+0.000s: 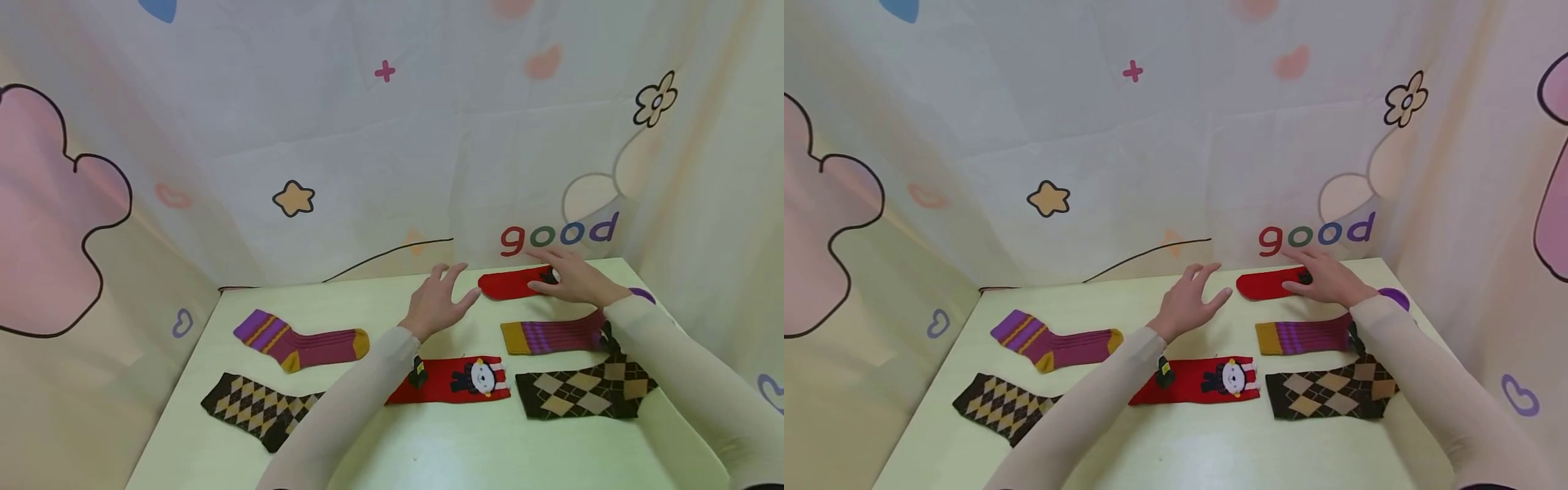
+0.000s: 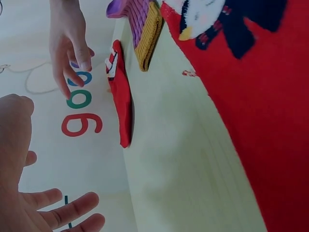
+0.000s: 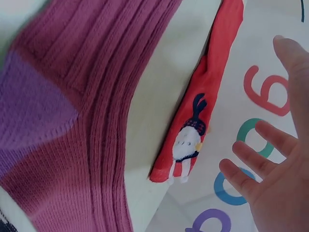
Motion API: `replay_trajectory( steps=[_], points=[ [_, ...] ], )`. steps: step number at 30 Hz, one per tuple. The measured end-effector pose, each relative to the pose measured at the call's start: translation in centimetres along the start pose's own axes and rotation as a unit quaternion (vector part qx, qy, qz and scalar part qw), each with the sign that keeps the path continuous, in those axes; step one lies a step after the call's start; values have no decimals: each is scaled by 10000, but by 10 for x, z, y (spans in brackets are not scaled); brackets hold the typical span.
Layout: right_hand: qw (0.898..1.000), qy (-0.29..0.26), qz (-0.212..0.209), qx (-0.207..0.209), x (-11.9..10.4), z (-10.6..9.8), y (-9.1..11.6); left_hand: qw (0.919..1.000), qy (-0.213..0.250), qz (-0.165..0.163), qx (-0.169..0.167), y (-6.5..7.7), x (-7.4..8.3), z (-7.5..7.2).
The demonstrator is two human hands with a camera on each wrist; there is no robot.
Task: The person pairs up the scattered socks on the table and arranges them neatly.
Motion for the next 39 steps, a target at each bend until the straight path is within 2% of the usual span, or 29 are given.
replay_trajectory(
  steps=[9, 14, 21, 29, 34, 39],
  points=[
    [9997, -29, 208, -90, 15, 5, -4, 9997, 139, -181, -29, -15, 2, 18],
    [9991, -44, 362, -239, 21, 9, -6, 9997, -16, -222, -62, -17, -1, 29],
    [9976, -116, 601, -327, 32, 11, -7, 9997, -81, -241, -39, -24, 0, 37],
    [9978, -162, 565, -313, 42, 12, -5, 9982, -359, -408, -262, -31, -3, 54],
    [9972, -135, 653, -345, 47, 14, -5, 9972, -615, -365, -235, -34, -8, 62],
    [9959, -194, 773, -420, 54, 12, -2, 9970, -656, -310, -260, -40, -4, 66]
  ],
)
Point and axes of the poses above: each hand's wrist, its own y-axis away from the middle knuckle, its own z-axis out of the palm, x = y × z, the point moved 6 cm from there along -y, towards the middle knuckle, and after that the axes turned 6 degrees about y, right-handed, at the moved point
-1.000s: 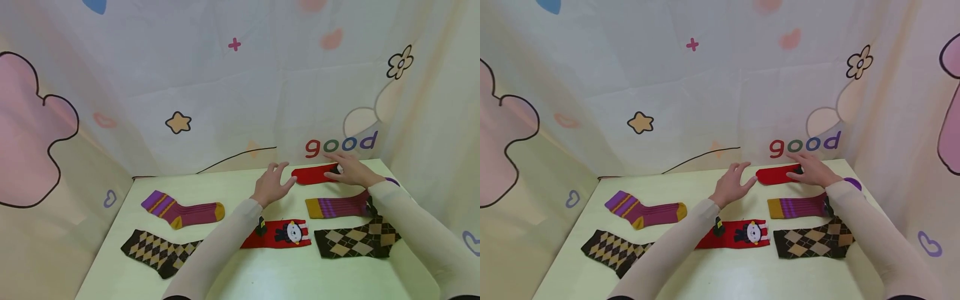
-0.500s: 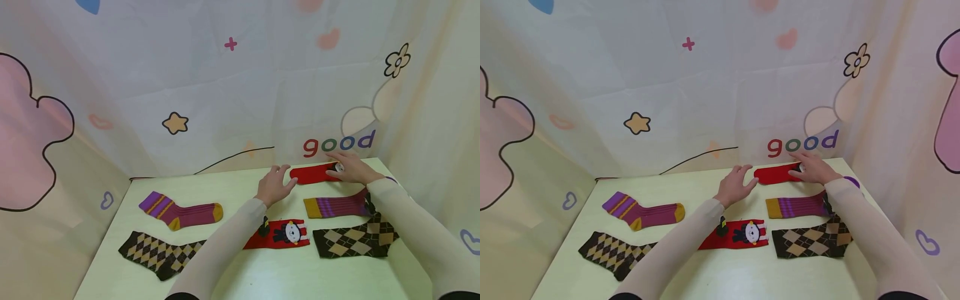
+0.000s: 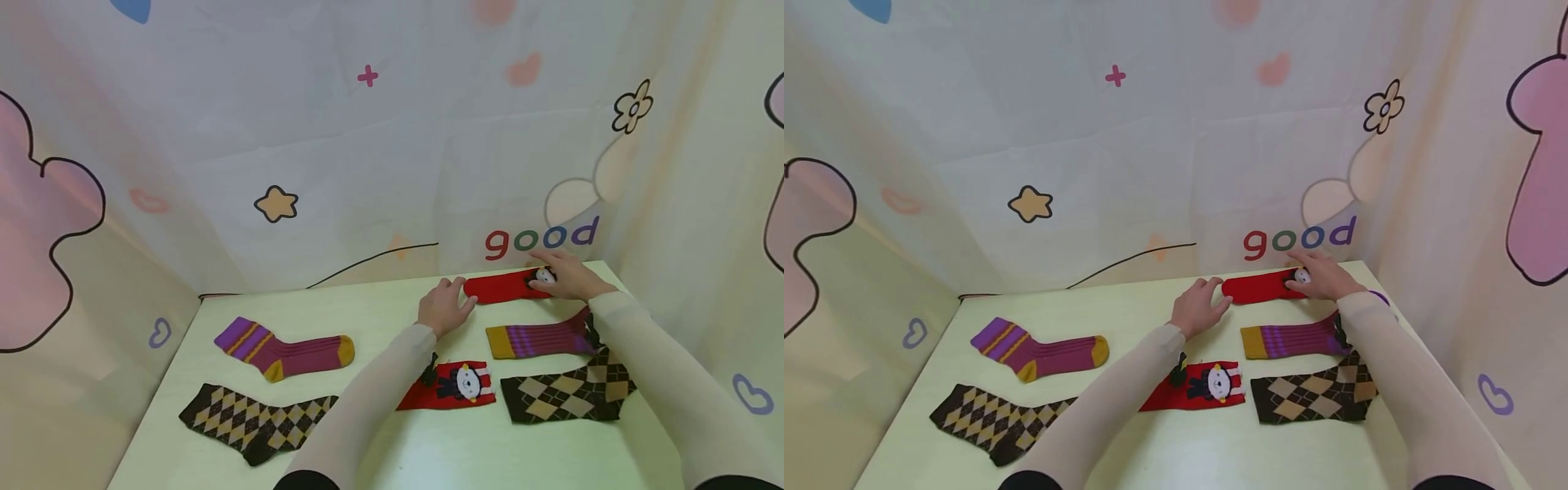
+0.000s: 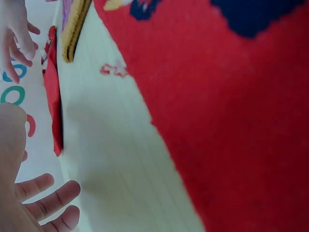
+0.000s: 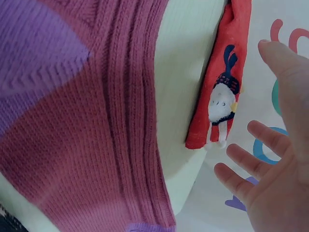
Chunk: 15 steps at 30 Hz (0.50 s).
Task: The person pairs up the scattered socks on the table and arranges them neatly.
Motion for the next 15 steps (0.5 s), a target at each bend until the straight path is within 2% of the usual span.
replay_trajectory(
  steps=[6, 12, 15],
  points=[
    [9998, -64, 153, -102, 9, 6, -2, 9998, -162, -128, -61, -6, 5, 5],
    [9996, -221, 186, 49, 10, 10, -3, 9995, -189, -234, -34, -11, 8, 8],
    [9993, -178, 339, 36, 12, 15, -5, 9994, -181, -301, -23, -12, 6, 10]
  ],
)
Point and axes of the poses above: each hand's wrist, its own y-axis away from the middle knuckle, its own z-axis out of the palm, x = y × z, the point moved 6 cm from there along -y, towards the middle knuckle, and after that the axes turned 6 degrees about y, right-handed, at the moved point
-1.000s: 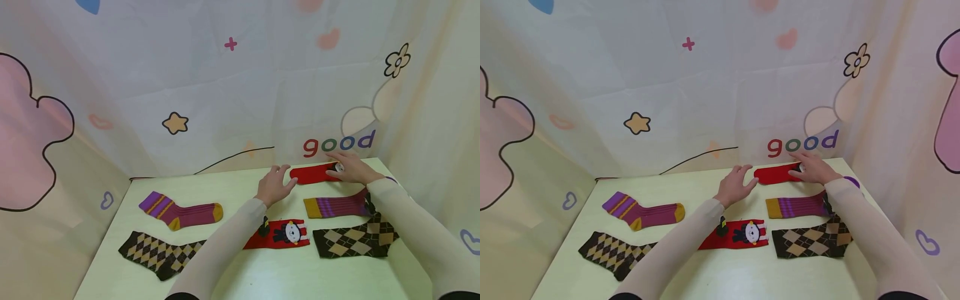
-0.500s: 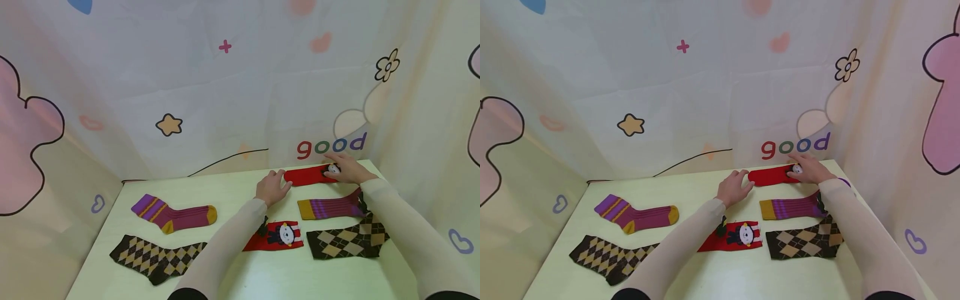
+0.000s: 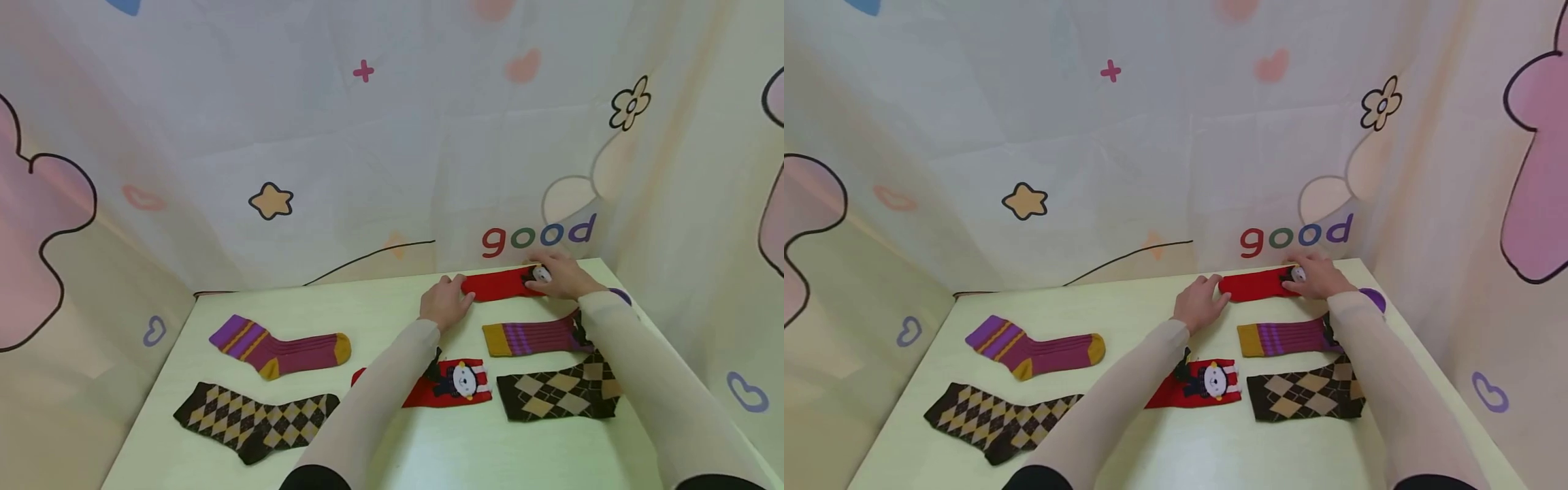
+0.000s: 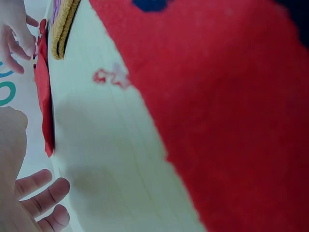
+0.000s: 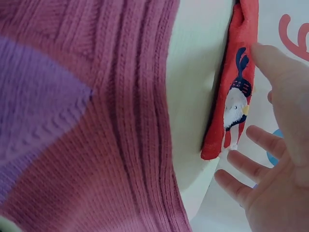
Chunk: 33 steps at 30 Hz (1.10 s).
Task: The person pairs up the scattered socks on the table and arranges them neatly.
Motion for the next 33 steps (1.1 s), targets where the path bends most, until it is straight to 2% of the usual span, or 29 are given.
replay_trajectory(
  steps=[5, 12, 18, 26, 33],
  points=[
    [9989, 169, 364, -228, 5, 6, -3, 9999, -53, -85, -34, -4, -3, 5],
    [9971, 243, 567, -434, 3, 8, -1, 9998, -168, -63, -50, -5, -1, 8],
    [9960, 390, 631, -505, 0, 9, 1, 9998, -187, 5, -110, -3, 4, 8],
    [9941, 454, 716, -670, 6, 15, 1, 9996, -141, -71, -251, -3, 7, 11],
    [9937, 559, 622, -746, 5, 15, 0, 9993, -192, -59, -330, -3, 9, 14]
  ],
)
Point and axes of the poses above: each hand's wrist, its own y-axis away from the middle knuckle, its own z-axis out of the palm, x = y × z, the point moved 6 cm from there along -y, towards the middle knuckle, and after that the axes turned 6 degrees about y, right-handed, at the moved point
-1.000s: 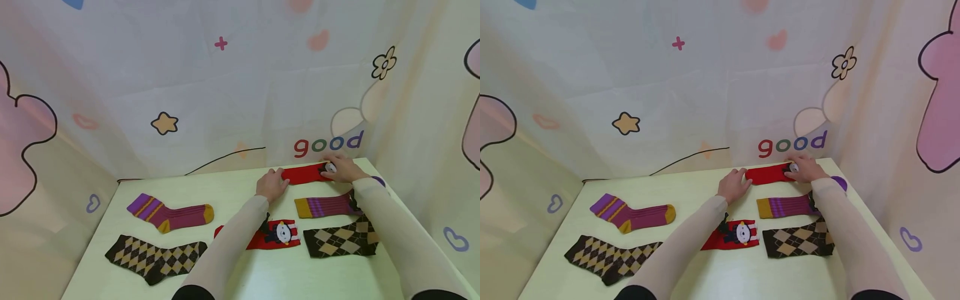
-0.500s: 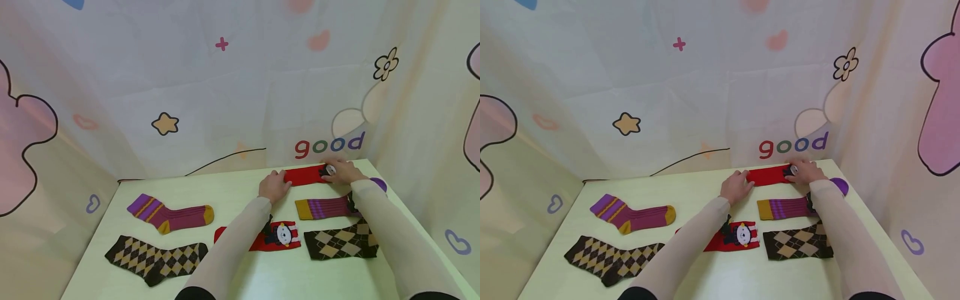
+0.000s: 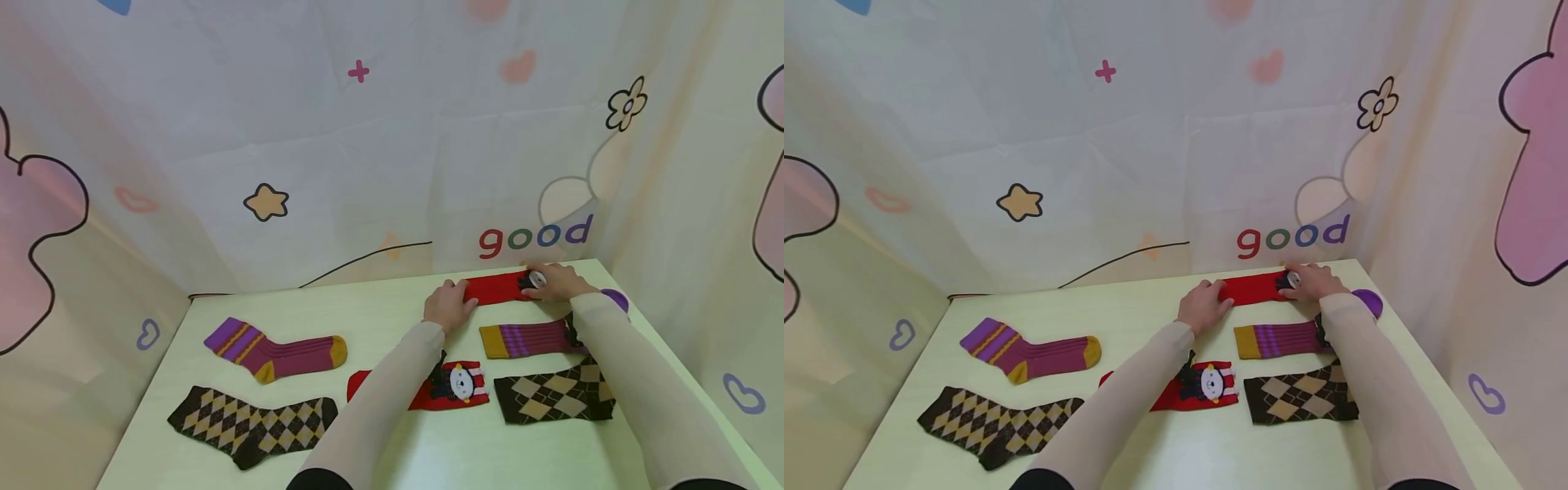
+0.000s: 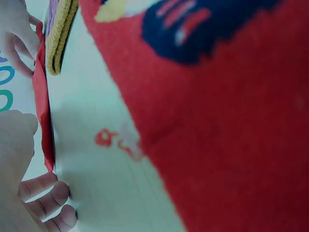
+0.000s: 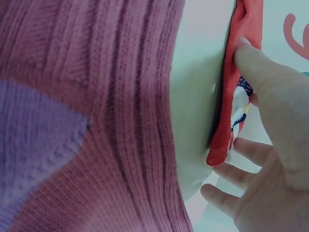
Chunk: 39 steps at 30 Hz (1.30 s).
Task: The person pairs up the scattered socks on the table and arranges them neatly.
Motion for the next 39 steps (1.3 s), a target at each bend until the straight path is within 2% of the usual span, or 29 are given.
replay_trajectory(
  steps=[10, 18, 39],
  points=[
    [9998, 40, 83, -200, -11, -4, 8, 9998, -130, -107, -68, 1, 1, -2],
    [9996, -66, 148, -248, -11, -1, 8, 9979, -588, -116, -259, 1, 4, -1],
    [9997, -19, 162, -171, -9, -2, 11, 9978, -635, -37, -205, 3, 7, -1]
  ],
)
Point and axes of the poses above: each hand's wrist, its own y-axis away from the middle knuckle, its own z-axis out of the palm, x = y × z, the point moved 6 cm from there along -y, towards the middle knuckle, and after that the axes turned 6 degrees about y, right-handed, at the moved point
